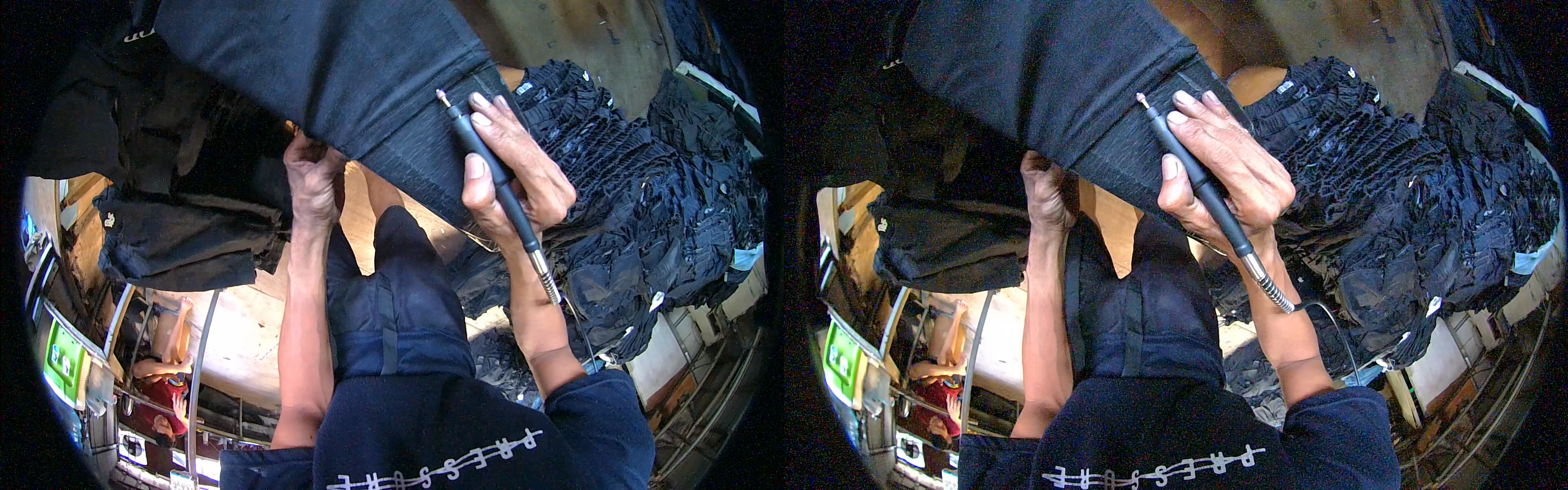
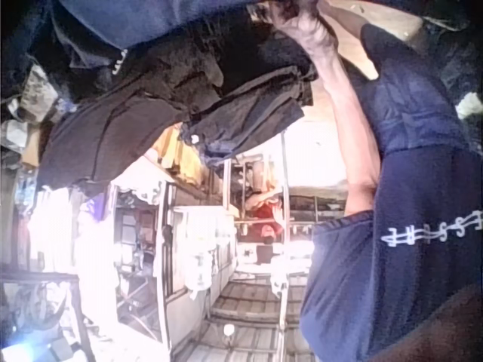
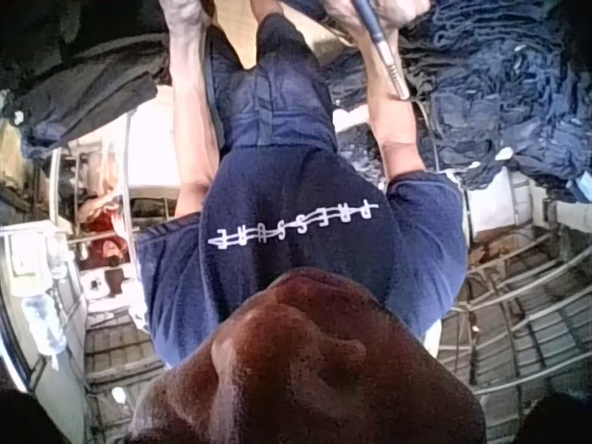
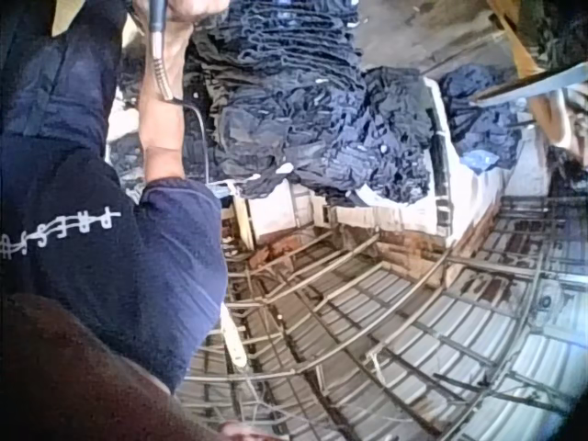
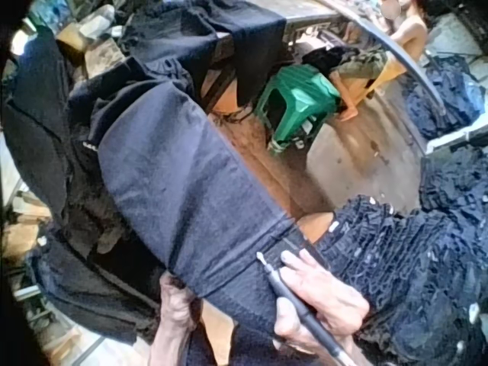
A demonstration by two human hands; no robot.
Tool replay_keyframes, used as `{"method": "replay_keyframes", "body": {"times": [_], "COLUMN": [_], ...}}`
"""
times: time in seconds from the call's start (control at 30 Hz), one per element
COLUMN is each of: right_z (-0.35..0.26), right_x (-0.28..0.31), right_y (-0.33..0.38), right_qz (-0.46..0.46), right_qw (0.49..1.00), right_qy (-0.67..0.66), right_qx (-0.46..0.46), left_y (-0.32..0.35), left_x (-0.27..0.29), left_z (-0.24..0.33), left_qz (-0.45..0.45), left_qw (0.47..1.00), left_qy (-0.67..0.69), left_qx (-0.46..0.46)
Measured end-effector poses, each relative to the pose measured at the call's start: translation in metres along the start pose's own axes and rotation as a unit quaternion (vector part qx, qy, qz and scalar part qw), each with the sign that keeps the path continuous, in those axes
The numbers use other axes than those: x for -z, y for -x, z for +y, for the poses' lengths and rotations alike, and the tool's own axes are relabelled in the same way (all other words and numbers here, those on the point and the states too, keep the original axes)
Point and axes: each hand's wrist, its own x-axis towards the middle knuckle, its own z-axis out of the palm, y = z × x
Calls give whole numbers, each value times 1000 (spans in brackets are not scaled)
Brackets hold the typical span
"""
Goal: The person uses pliers to prepare a small metal component, then uses a rotary tool to grind or distress the seams and edges of black pants. The person repeatedly repositions the pants to work on different areas.
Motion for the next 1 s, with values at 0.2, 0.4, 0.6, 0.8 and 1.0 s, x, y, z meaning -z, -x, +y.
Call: {"method": "replay_keyframes", "body": {"times": [0.2,0.4,0.6,0.8,1.0], "right_z": [1,-1,-1,-2,-2], "right_x": [0,2,0,1,1], "right_y": [0,0,0,0,-1], "right_qz": [-20,-48,-60,-87,-107], "right_qw": [999,998,996,992,988], "right_qy": [-15,-42,-56,-70,-80], "right_qx": [21,31,42,52,80], "left_y": [0,-2,-2,0,-3], "left_x": [-11,-20,-17,-18,-17], "left_z": [2,5,5,5,3], "left_qz": [15,-3,11,24,18], "left_qw": [995,993,997,997,995], "left_qy": [96,102,76,74,91], "left_qx": [-14,-56,-32,-26,-24]}}
